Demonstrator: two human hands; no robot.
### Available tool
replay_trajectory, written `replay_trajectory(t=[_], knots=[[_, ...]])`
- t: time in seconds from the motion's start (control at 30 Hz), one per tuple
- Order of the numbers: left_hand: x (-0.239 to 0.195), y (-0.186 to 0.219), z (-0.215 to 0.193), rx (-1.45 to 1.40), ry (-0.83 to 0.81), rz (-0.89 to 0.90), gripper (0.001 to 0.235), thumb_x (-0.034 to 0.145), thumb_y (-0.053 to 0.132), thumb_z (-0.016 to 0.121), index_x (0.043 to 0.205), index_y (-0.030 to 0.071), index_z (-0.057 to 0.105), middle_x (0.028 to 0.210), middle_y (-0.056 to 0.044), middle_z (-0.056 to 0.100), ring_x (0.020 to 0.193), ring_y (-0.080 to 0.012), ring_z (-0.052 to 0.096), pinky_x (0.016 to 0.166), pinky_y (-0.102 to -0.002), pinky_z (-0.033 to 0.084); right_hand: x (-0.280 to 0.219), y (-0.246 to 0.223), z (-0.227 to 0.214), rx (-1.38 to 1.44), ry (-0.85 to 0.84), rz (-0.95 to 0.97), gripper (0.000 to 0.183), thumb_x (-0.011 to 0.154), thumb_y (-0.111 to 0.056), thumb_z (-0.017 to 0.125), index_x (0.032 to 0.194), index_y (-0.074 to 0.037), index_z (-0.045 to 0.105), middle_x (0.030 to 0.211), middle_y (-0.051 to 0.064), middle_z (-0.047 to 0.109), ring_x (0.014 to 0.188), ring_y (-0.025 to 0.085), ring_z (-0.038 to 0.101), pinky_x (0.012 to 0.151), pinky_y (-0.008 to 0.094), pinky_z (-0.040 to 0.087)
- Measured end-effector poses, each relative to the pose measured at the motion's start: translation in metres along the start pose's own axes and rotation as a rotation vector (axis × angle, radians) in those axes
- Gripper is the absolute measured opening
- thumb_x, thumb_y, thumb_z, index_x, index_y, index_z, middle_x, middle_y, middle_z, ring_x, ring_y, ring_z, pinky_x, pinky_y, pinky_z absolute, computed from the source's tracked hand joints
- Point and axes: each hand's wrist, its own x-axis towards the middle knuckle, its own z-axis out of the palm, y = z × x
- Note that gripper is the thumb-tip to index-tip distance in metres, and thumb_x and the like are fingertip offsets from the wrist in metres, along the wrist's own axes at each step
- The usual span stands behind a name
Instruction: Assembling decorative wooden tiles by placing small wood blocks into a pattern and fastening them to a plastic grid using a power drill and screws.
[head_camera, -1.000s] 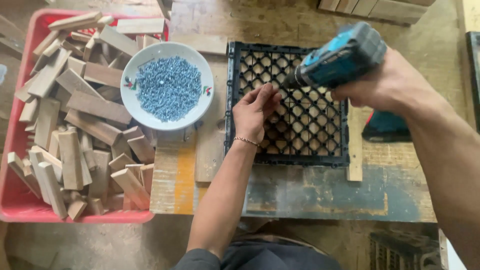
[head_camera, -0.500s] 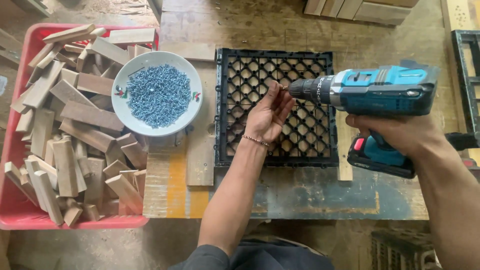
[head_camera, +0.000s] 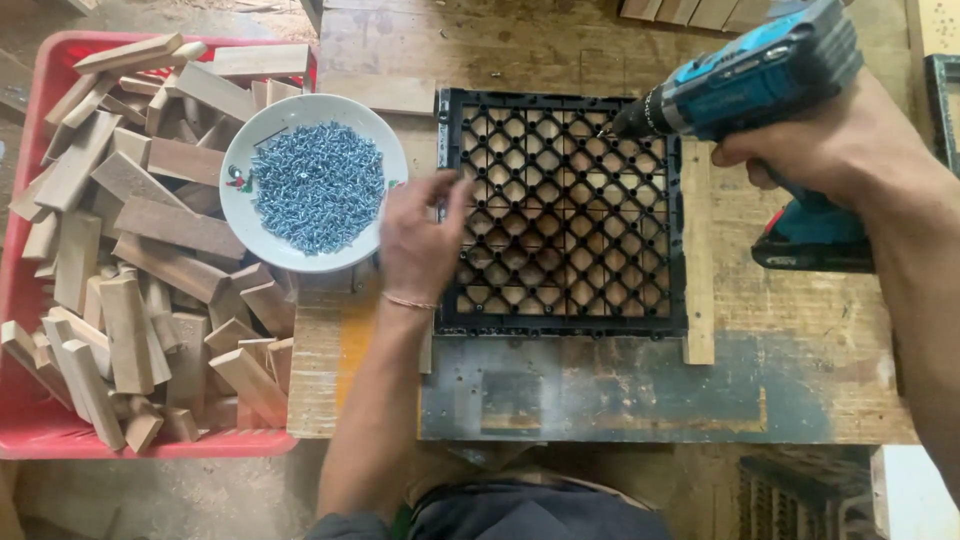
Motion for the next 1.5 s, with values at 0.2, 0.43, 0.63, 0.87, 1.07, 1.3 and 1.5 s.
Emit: replay_trajectory(t=[0.2, 0.43, 0.63, 0.87, 1.07, 1.3, 1.5], knots=[[0.013, -0.096, -0.058, 0.615, 0.112, -0.287, 0.051, 0.09, 0.048, 0.079, 0.123, 0.01, 0.07, 0.121, -0.012, 0.059, 0.112, -0.032, 0.047, 0.091, -0.05, 0.042, 0.017, -0.014, 0.002, -0.059, -0.063, 0.0, 0.015, 0.08, -0.004, 0.08, 0.08, -0.001, 0.066, 0.067, 0.014, 0.064, 0.057, 0.023, 0.055, 0.055, 0.038, 0.046], [0.013, -0.101, -0.063, 0.46, 0.028, -0.37, 0.042, 0.092, 0.052, 0.077, 0.119, 0.02, 0.076, 0.118, -0.009, 0.059, 0.113, -0.0315, 0.046, 0.092, -0.05, 0.038, 0.035, -0.031, 0.009, -0.191, -0.09, -0.033, 0.014, 0.082, -0.007, 0.082, 0.077, 0.0, 0.071, 0.065, 0.014, 0.066, 0.056, 0.024, 0.058, 0.055, 0.04, 0.047], [0.01, -0.106, -0.056, 0.423, 0.108, -0.316, 0.016, 0.1, 0.033, 0.073, 0.098, 0.018, 0.075, 0.109, -0.006, 0.063, 0.107, -0.0278, 0.053, 0.099, -0.058, 0.037, 0.05, -0.053, 0.009, -0.316, -0.147, 0.064, 0.014, 0.086, -0.008, 0.085, 0.093, -0.002, 0.075, 0.077, 0.017, 0.068, 0.065, 0.029, 0.06, 0.066, 0.046, 0.049], [0.008, -0.105, -0.056, 0.388, 0.159, -0.282, 0.024, 0.099, 0.039, 0.07, 0.102, 0.015, 0.074, 0.109, -0.008, 0.067, 0.105, -0.0281, 0.055, 0.098, -0.056, 0.033, 0.059, -0.059, 0.008, -0.36, -0.18, -0.015, 0.013, 0.084, -0.008, 0.085, 0.081, 0.001, 0.076, 0.068, 0.017, 0.069, 0.055, 0.029, 0.059, 0.053, 0.042, 0.044], [0.007, -0.105, -0.058, 0.434, 0.105, -0.292, 0.032, 0.097, 0.045, 0.069, 0.112, 0.018, 0.075, 0.112, -0.008, 0.065, 0.108, -0.0291, 0.053, 0.094, -0.052, 0.035, 0.054, -0.063, 0.017, -0.367, -0.16, -0.001, 0.013, 0.083, -0.009, 0.083, 0.087, -0.001, 0.074, 0.074, 0.017, 0.068, 0.062, 0.029, 0.061, 0.061, 0.046, 0.048], [0.007, -0.084, -0.08, 0.322, -0.072, -0.372, 0.016, 0.096, 0.031, 0.071, 0.102, 0.018, 0.079, 0.113, -0.006, 0.062, 0.112, -0.0292, 0.05, 0.098, -0.054, 0.032, 0.065, -0.06, 0.022, -0.435, -0.182, -0.056, 0.018, 0.077, -0.003, 0.082, 0.07, 0.005, 0.067, 0.062, 0.019, 0.062, 0.052, 0.031, 0.054, 0.048, 0.046, 0.042], [0.002, -0.099, -0.067, 0.259, 0.157, -0.186, 0.01, 0.095, 0.025, 0.07, 0.09, 0.019, 0.076, 0.097, -0.001, 0.069, 0.094, -0.021, 0.06, 0.087, -0.045, 0.037, 0.051, -0.039, 0.028, -0.564, -0.179, -0.124, 0.026, 0.087, -0.013, 0.08, 0.112, -0.006, 0.075, 0.094, 0.022, 0.074, 0.079, 0.037, 0.07, 0.068, 0.048, 0.059]])
